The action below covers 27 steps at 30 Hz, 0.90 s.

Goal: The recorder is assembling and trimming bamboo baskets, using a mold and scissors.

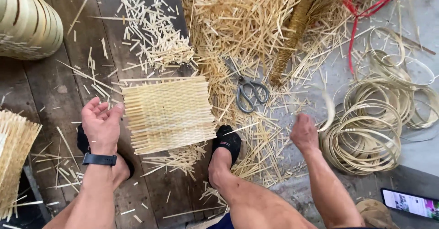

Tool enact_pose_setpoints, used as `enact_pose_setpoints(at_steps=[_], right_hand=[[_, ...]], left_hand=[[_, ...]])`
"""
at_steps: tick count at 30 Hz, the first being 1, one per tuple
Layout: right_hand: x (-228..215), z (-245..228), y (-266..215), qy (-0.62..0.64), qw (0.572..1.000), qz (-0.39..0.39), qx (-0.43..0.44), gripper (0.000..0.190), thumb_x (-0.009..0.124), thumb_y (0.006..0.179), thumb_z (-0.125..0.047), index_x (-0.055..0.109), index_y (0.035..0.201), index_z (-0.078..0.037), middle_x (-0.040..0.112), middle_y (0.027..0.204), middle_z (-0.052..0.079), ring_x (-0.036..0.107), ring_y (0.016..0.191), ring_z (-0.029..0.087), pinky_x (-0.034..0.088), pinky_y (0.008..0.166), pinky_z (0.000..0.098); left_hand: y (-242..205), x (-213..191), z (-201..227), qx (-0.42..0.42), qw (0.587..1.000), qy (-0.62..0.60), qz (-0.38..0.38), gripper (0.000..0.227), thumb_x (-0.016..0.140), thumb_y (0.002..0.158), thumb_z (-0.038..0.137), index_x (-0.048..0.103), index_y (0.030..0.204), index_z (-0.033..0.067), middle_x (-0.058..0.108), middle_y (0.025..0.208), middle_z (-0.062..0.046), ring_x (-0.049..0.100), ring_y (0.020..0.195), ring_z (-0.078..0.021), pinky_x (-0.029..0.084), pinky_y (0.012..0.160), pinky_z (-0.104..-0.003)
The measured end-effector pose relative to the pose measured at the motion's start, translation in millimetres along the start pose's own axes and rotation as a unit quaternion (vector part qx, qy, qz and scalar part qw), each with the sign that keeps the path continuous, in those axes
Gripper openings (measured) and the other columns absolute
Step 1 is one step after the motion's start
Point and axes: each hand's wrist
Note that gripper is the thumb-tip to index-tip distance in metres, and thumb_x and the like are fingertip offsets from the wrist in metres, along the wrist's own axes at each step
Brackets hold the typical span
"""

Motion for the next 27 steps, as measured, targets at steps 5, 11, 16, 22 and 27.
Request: enact_pose_setpoints(at_steps=[5, 11, 16, 22, 27], right_hand=[[0, -38, 14, 0.144, 0.973, 0.141, -0.114, 0.023, 0.069, 0.091, -0.015, 0.061, 0.107, 0.0, 0.063, 0.1, 0.021, 0.062, 0.095, 0.041, 0.051, 0.081, 0.0483], [2, -43, 16, 0.167, 0.979, 0.111, -0.022, 0.007, 0.064, 0.094, -0.009, 0.07, 0.097, -0.006, 0.068, 0.087, 0.014, 0.067, 0.078, 0.036, 0.053, 0.07, 0.0488], [-68, -124, -13, 0.075, 0.945, 0.254, -0.194, 0.008, 0.067, 0.091, 0.0, 0.07, 0.086, -0.005, 0.068, 0.08, 0.014, 0.065, 0.075, 0.032, 0.052, 0.068, 0.0453], [-147, -268, -61, 0.253, 0.794, 0.077, -0.547, 0.027, 0.071, 0.076, 0.001, 0.078, 0.102, -0.005, 0.073, 0.091, 0.007, 0.068, 0.078, 0.027, 0.054, 0.064, 0.0388], [-191, -317, -31, 0.198, 0.816, 0.186, -0.511, 0.037, 0.085, 0.081, -0.023, 0.072, 0.111, -0.005, 0.066, 0.107, 0.013, 0.064, 0.101, 0.031, 0.056, 0.084, 0.0407]], left_hand=[[-5, -3, 6, 0.004, 1.0, 0.009, 0.001, 0.067, 0.086, 0.089, 0.014, 0.048, 0.142, -0.0011, 0.062, 0.127, -0.01, 0.063, 0.1, -0.0124, 0.055, 0.084, -0.026], [-14, -7, 15, -0.003, 0.999, 0.036, -0.001, 0.062, 0.085, 0.089, 0.015, 0.053, 0.14, -0.0001, 0.063, 0.126, -0.009, 0.063, 0.098, -0.0119, 0.055, 0.084, -0.026], [-42, 39, 45, 0.205, 0.977, 0.052, 0.034, 0.041, 0.076, 0.1, 0.007, 0.058, 0.135, -0.0007, 0.063, 0.128, -0.011, 0.066, 0.109, -0.0173, 0.059, 0.091, -0.032], [-56, 106, 94, -0.209, 0.909, -0.281, -0.226, 0.035, 0.066, 0.097, 0.034, 0.075, 0.115, 0.0046, 0.068, 0.092, 0.001, 0.058, 0.08, -0.0066, 0.05, 0.064, -0.025], [-64, 82, 96, -0.238, 0.89, -0.307, -0.239, 0.021, 0.073, 0.096, 0.025, 0.076, 0.095, 0.0039, 0.057, 0.07, 0.003, 0.039, 0.052, -0.003, 0.027, 0.043, -0.022]])
Point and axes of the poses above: each hand's wrist, its own y-axis towards the middle knuckle, its own x-axis out of the palm, z = x × y
